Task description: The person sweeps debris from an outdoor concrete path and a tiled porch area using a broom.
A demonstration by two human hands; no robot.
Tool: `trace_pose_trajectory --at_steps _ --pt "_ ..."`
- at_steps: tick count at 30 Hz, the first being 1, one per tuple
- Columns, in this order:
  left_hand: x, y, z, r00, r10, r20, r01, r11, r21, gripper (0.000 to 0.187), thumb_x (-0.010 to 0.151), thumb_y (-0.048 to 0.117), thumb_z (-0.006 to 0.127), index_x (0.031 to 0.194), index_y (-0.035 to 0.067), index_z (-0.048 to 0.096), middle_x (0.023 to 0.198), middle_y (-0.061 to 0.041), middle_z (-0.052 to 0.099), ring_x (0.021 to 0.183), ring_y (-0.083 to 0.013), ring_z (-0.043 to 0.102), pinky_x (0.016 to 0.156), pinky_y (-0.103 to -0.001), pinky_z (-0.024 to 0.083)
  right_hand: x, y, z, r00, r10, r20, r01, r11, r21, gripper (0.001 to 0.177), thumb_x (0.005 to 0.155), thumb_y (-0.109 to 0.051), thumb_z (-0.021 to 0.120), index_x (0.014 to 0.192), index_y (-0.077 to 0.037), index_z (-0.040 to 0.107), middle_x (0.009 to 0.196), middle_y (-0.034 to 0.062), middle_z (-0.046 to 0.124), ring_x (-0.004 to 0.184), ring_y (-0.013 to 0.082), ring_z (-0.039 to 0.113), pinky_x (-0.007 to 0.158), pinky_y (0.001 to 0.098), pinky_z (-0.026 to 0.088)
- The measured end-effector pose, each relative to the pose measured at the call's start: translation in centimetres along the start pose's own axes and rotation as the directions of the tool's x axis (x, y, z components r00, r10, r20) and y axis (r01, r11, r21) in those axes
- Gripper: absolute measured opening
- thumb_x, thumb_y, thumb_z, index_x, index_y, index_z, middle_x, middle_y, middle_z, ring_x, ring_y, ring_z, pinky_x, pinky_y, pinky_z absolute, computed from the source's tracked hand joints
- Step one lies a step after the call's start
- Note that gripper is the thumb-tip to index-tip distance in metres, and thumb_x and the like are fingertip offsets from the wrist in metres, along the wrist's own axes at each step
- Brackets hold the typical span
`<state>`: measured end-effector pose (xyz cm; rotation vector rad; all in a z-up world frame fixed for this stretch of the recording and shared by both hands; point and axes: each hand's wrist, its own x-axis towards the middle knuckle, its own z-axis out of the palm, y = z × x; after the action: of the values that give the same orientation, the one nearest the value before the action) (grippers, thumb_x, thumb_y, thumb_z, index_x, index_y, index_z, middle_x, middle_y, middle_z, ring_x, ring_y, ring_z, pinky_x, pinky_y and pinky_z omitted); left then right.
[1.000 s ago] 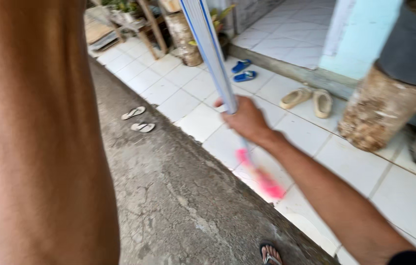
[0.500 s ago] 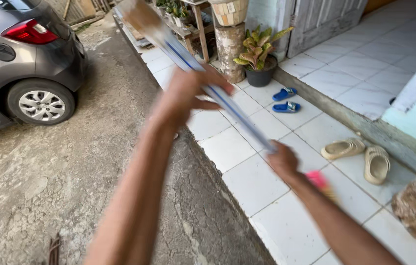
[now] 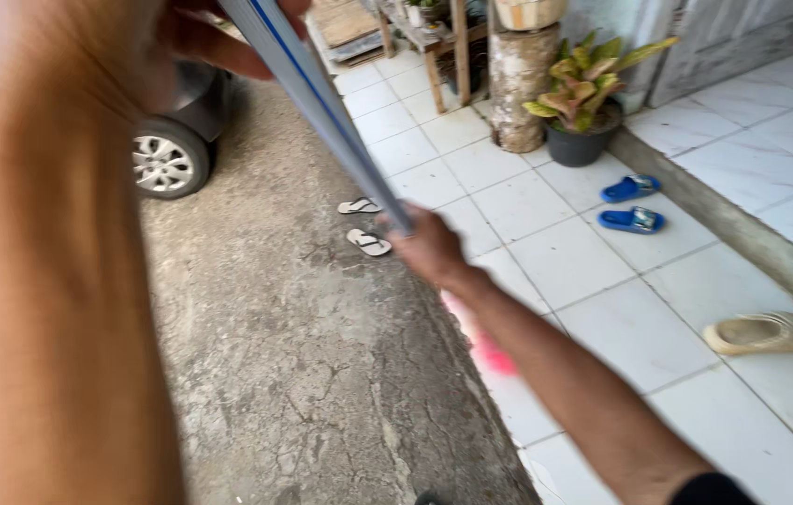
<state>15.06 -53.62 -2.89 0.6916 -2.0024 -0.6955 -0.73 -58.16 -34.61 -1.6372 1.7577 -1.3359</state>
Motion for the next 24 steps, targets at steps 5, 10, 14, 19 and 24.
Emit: trace_pose_trajectory --at_steps 5,10,14,19,24 --pt "2.3 -14.9 3.9 0.986 -0.167 -0.013 0.145 0.889 -0.435 0.01 0.083 0.011 0.067 0.081 0.003 0.072 0.081 -0.014 0.079 0.074 -0.0188 0.081 0.066 -0.03 0.067 5.0 15.6 -7.6 0.985 0.022 -0.171 -0.093 0.902 -0.422 0.057 0.084 -0.023 0.075 0.139 -0.019 0.063 0.098 0.0117 0.073 0.085 0.0267 0.069 0.074 0.0451 0.053" --pt "2.5 -27.7 20.2 0.849 -0.39 0.356 0.528 0.652 -0.545 0.016 0.088 0.02 0.072 0.095 0.007 0.076 0.093 -0.008 0.075 0.082 -0.0136 0.068 0.071 -0.034 0.063 4.3 31.6 -13.9 0.958 0.233 -0.169 -0.287 0.742 -0.606 0.038 0.088 -0.033 0.077 0.117 -0.008 0.073 0.091 0.0173 0.072 0.087 0.0374 0.069 0.077 0.0474 0.054" --pt "4.7 -31.6 19.2 0.86 -0.353 0.367 0.5 0.725 -0.474 0.013 0.088 0.016 0.075 0.092 0.003 0.076 0.084 -0.011 0.074 0.072 -0.0196 0.065 0.063 -0.034 0.056 6.4 33.1 -9.1 0.904 0.395 -0.164 -0.421 0.754 -0.505 0.036 0.083 -0.028 0.076 0.116 -0.013 0.074 0.087 0.0143 0.075 0.084 0.0322 0.072 0.08 0.0454 0.054" --pt "13.3 -28.2 1.2 0.925 -0.36 0.121 0.377 0.909 -0.181 0.025 0.09 0.017 0.058 0.091 0.002 0.079 0.081 -0.013 0.08 0.063 -0.0183 0.077 0.062 -0.032 0.067 16.3 18.1 6.5 0.958 0.237 -0.16 -0.278 0.906 -0.319 0.046 0.086 -0.018 0.065 0.132 -0.017 0.068 0.078 0.0101 0.073 0.07 0.0238 0.07 0.068 0.0435 0.054" --pt "15.0 -19.9 -7.8 0.98 -0.194 -0.039 0.198 0.962 0.188 0.01 0.083 0.013 0.065 0.082 0.005 0.07 0.073 -0.008 0.074 0.06 -0.0147 0.079 0.059 -0.028 0.064 21.3 2.0 16.9 0.983 0.051 0.175 -0.058 0.998 0.035 0.033 0.094 -0.017 0.06 0.126 -0.009 0.064 0.074 0.0006 0.063 0.045 0.0064 0.049 0.037 0.0265 0.045"
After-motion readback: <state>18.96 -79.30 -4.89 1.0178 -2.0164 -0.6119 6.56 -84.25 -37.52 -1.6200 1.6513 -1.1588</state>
